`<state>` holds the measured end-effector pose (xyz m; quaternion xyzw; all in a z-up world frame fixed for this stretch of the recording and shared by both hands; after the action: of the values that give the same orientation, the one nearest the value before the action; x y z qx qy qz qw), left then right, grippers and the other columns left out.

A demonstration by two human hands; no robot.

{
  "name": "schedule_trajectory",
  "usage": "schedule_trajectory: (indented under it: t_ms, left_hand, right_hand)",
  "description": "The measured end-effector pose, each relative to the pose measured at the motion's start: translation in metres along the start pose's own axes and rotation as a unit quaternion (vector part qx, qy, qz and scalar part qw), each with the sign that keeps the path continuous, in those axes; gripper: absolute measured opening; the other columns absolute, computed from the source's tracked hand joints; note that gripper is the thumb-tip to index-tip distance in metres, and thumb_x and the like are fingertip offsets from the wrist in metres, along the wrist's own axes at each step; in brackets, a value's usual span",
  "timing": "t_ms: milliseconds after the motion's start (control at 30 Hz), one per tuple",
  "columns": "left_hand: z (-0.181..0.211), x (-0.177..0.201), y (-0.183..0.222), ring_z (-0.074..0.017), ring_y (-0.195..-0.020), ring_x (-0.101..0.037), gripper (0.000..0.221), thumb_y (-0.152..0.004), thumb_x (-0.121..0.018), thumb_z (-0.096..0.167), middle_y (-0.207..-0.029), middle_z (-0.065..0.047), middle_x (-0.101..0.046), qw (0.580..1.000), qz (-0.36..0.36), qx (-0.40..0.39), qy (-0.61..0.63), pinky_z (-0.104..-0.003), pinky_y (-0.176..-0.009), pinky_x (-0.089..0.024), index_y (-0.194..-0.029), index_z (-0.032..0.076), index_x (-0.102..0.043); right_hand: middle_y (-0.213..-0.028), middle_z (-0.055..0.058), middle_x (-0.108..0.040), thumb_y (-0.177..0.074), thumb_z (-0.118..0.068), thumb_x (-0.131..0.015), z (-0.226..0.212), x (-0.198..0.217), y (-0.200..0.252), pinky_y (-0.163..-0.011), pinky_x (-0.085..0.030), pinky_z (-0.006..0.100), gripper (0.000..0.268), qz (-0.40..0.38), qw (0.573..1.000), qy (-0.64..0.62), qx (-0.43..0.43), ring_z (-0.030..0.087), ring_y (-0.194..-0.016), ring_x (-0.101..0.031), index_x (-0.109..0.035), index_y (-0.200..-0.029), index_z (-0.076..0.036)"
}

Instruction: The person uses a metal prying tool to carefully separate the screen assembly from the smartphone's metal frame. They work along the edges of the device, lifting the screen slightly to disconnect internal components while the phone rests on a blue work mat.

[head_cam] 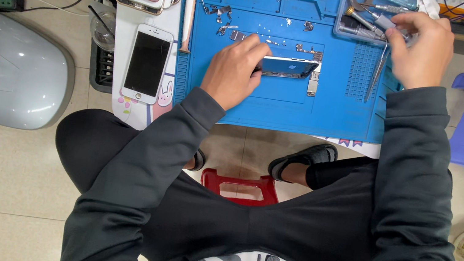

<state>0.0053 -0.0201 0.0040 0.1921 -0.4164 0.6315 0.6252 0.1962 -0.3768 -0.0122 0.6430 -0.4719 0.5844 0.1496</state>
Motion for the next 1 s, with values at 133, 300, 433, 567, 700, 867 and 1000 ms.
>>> schedule_trajectory:
  t_ms: [133, 300, 433, 567, 700, 867, 1000]
  left_hand:
    - [0.001, -0.002, 0.002, -0.0321, -0.070, -0.055, 0.030, -0.082, -0.072, -0.010, -0.099, -0.009, -0.055, 1.000, 0.005, 0.003, 0.003, -0.045, -0.051, -0.044, -0.103, 0.008, -0.061]
    - [0.002, -0.005, 0.001, -0.0326, -0.075, -0.057, 0.027, -0.086, -0.067, -0.009, -0.102, -0.010, -0.056, 1.000, 0.010, -0.004, -0.005, -0.046, -0.055, -0.049, -0.105, 0.008, -0.060]
    - [0.002, -0.003, 0.001, -0.0333, -0.077, -0.059, 0.024, -0.087, -0.068, -0.009, -0.102, -0.011, -0.058, 1.000, 0.013, -0.004, -0.013, -0.046, -0.056, -0.050, -0.104, 0.007, -0.062]
    - [0.003, -0.004, 0.001, -0.0303, -0.073, -0.057, 0.023, -0.087, -0.067, -0.008, -0.099, -0.009, -0.057, 1.000, 0.014, -0.010, -0.014, -0.044, -0.055, -0.048, -0.104, 0.007, -0.063]
    - [0.006, -0.002, 0.002, -0.0295, -0.079, -0.061, 0.018, -0.089, -0.068, -0.002, -0.099, -0.009, -0.059, 0.999, 0.022, -0.017, -0.037, -0.044, -0.060, -0.051, -0.103, 0.007, -0.064]
    - [0.006, -0.003, 0.002, -0.0312, -0.081, -0.062, 0.021, -0.091, -0.069, -0.003, -0.103, -0.009, -0.060, 1.000, 0.019, -0.018, -0.011, -0.045, -0.060, -0.052, -0.109, 0.007, -0.065]
    - [0.004, -0.005, 0.002, -0.0328, -0.084, -0.064, 0.024, -0.089, -0.070, -0.007, -0.104, -0.010, -0.061, 1.000, 0.007, -0.018, -0.009, -0.046, -0.063, -0.054, -0.108, 0.007, -0.064]
  right_hand:
    - [-0.099, 0.005, -0.075, -0.108, -0.014, -0.089, -0.009, 0.002, 0.001, -0.068, -0.051, 0.047, 0.015, 0.001, 0.999, 0.053, 0.004, 0.028, -0.098, -0.061, -0.087, -0.123, -0.014]
    - [-0.098, 0.004, -0.063, -0.115, -0.014, -0.081, -0.024, 0.028, 0.009, -0.065, -0.047, 0.045, 0.003, 0.028, 0.995, 0.099, -0.008, 0.029, -0.087, -0.063, -0.082, -0.118, -0.013]
    - [-0.091, -0.006, -0.069, -0.112, -0.029, -0.079, -0.062, 0.042, 0.016, -0.059, -0.046, 0.052, 0.022, -0.093, 0.984, 0.113, -0.106, 0.031, -0.082, -0.068, -0.069, -0.127, -0.016]
    - [-0.085, -0.006, -0.072, -0.105, -0.026, -0.081, -0.067, 0.035, 0.018, -0.055, -0.046, 0.054, 0.038, -0.164, 0.968, 0.122, -0.144, 0.036, -0.074, -0.069, -0.055, -0.131, -0.018]
    - [-0.089, -0.009, -0.074, -0.106, -0.024, -0.073, -0.065, 0.036, 0.018, -0.055, -0.046, 0.054, 0.012, -0.134, 0.978, 0.128, -0.094, 0.037, -0.074, -0.068, -0.069, -0.117, -0.026]
    - [-0.112, 0.013, -0.071, -0.119, -0.001, -0.062, -0.086, 0.058, 0.002, -0.070, -0.050, 0.036, 0.017, -0.040, 0.982, -0.182, -0.030, 0.022, -0.087, -0.059, -0.077, -0.127, 0.001]
    - [-0.119, 0.023, -0.061, -0.119, 0.011, -0.047, -0.083, 0.049, -0.007, -0.069, -0.054, 0.034, 0.027, -0.001, 0.925, -0.376, -0.044, 0.025, -0.081, -0.055, -0.063, -0.141, 0.013]
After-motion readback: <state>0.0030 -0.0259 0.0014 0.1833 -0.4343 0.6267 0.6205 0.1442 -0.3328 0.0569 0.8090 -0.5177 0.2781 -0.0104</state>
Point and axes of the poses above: each hand's wrist, its own y-axis away from the middle knuckle, its own x-axis out of the back of the hand, z = x × y, the point moved 1 cm from there along -y, towards the middle knuckle
